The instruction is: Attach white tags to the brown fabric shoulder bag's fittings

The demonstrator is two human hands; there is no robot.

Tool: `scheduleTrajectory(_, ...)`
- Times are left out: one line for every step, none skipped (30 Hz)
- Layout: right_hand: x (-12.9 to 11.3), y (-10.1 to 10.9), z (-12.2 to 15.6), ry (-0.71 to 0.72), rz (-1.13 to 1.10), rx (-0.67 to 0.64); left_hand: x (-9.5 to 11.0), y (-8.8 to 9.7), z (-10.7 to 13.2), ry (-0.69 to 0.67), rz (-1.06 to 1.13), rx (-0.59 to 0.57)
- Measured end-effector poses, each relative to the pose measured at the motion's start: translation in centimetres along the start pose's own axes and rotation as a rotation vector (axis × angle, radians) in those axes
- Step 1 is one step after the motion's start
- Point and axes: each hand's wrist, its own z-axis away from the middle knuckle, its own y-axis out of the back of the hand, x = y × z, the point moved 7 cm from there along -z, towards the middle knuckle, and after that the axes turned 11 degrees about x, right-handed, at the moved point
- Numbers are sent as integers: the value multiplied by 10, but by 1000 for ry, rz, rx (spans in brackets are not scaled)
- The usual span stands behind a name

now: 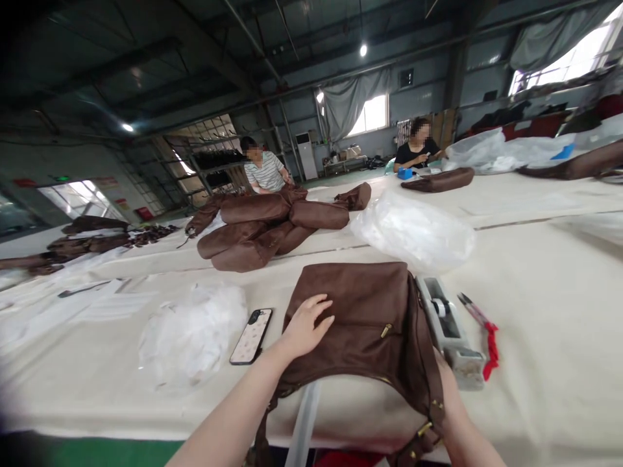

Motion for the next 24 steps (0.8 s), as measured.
scheduleTrajectory(1,2,2,-21,7,8,-10,-7,7,4,-66,-38)
scheduleTrajectory(3,2,3,-56,3,8,-19,-15,14,8,-121,-82)
scheduleTrajectory(4,2,5,-99,-2,-6,-28,-22,21,15,-166,-121)
scheduleTrajectory(5,1,6,-139,-1,-24,-35,-27,27,27,-201,-147)
scheduleTrajectory(5,1,7,-173,5,-40,-43,-31,31,49,-229,-161)
scheduleTrajectory(3,3,8,-197,17,-46,-51,-32,34,81,-249,-172)
scheduleTrajectory(1,4,9,-220,32,-52,-59,-33,36,118,-261,-183)
scheduleTrajectory(-1,6,12,-254,38,-65,-68,-33,36,156,-270,-192)
scheduleTrajectory(-4,7,15,-297,33,-86,-75,-32,36,190,-275,-196)
scheduleTrajectory(-6,7,19,-343,26,-109,-81,-31,35,219,-276,-197)
scheduleTrajectory(-9,7,24,-382,29,-130,-86,-30,35,238,-273,-195)
scheduleTrajectory(-12,6,27,-397,58,-140,-89,-29,35,246,-265,-192)
scheduleTrajectory(-15,6,29,-373,118,-136,-90,-28,35,248,-254,-188)
scheduleTrajectory(-19,6,29,-308,203,-129,-90,-27,36,247,-243,-186)
scheduleTrajectory(-21,3,28,-222,296,-130,-89,-26,37,246,-233,-186)
scheduleTrajectory(-20,-1,27,-134,384,-146,-87,-25,38,248,-227,-186)
scheduleTrajectory(-17,-8,25,-55,455,-175,-86,-25,39,255,-223,-186)
scheduleTrajectory(-12,-16,22,7,504,-202,-85,-25,39,265,-222,-187)
scheduleTrajectory(-5,-24,18,49,539,-219,-84,-25,38,278,-220,-189)
scheduleTrajectory(2,-32,12,75,563,-226,-85,-25,37,291,-217,-191)
scheduleTrajectory(9,-39,5,96,578,-225,-86,-25,36,304,-213,-193)
scheduleTrajectory(13,-47,-3,117,583,-225,-87,-25,34,316,-210,-192)
scheduleTrajectory(15,-54,-11,140,584,-225,-89,-26,32,328,-208,-190)
scheduleTrajectory(14,-61,-18,163,588,-227,-92,-26,30,341,-212,-184)
